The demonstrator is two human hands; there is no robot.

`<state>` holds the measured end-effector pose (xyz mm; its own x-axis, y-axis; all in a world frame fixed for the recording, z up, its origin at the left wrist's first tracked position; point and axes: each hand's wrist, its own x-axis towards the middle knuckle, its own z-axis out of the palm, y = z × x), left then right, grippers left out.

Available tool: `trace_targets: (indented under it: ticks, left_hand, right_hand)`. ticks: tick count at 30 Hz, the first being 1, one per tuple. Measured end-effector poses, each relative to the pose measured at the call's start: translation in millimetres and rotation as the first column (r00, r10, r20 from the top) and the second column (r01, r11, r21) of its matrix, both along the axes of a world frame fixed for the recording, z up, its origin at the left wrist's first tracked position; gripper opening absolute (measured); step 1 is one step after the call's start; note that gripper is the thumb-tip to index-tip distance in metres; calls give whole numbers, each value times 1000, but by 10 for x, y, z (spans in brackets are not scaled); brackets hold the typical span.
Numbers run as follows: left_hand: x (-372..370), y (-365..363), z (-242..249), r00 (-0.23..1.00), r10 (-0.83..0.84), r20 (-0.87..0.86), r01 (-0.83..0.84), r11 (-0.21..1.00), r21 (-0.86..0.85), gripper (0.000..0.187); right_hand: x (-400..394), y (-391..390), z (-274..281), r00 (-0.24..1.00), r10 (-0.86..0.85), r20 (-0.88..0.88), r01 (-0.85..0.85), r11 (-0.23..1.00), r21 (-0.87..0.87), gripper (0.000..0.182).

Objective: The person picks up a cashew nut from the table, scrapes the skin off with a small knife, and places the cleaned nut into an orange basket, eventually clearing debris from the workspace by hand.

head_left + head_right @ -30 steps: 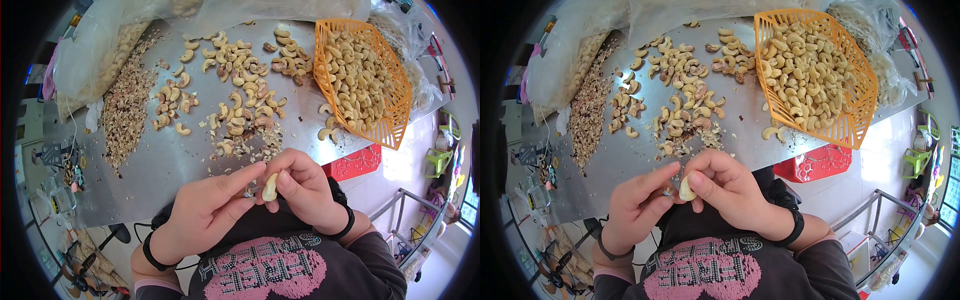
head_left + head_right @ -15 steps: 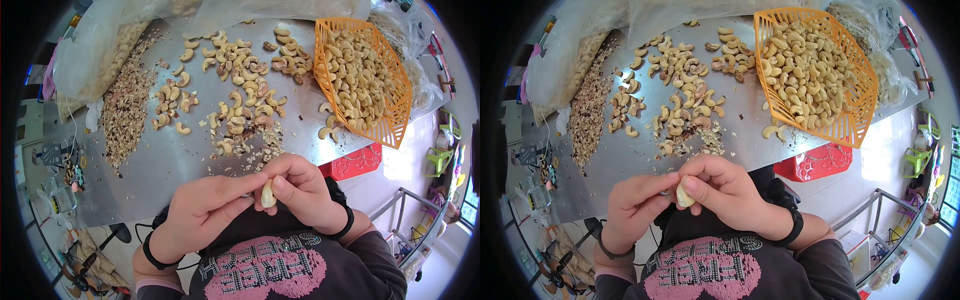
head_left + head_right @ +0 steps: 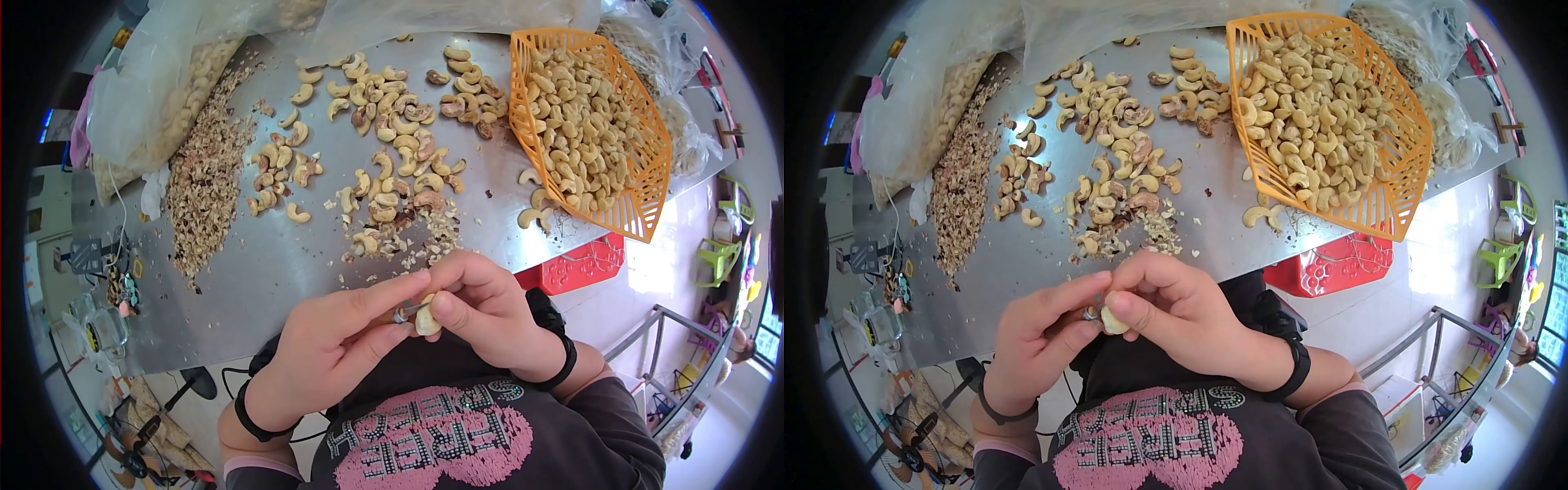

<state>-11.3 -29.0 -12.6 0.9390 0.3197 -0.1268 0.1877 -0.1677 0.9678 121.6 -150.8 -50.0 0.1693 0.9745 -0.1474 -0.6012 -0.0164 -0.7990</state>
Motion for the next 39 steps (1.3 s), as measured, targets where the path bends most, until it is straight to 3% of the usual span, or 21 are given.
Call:
trace_targets:
  ticks: [6,8,15,17,18,20,24,33,39]
  left_hand:
    - [5,36,54,996,9,-91,-6,1000,30,37]
    - [4,29,48,979,84,-185,-92,995,-34,33]
    - [33,19,38,974,104,-199,-133,981,-139,26]
    - [24,17,6,980,63,-188,-121,940,-318,26]
    - [31,23,13,980,63,-188,-121,941,-317,26]
    - [47,39,31,979,41,-201,-151,807,-571,26]
    - [68,-4,14,976,65,-207,-164,844,-511,25]
    - [68,28,64,981,12,-196,-139,745,-653,22]
    - [72,-29,49,972,199,-127,-236,802,-549,23]
  right_hand:
    - [-5,21,21,1000,11,-14,-11,1000,-15,14]
    - [2,23,14,1000,1,-18,-1,1000,-1,14]
    - [27,44,13,984,-129,125,118,989,87,11]
    - [42,36,11,973,-154,169,134,983,124,10]
    - [45,29,12,975,-149,164,131,984,118,10]
    - [45,30,17,977,-144,158,127,985,113,9]
    - [28,54,48,981,-161,105,144,978,152,10]
    - [34,41,26,983,-136,122,117,982,151,11]
    - [28,33,50,987,-141,74,133,985,109,13]
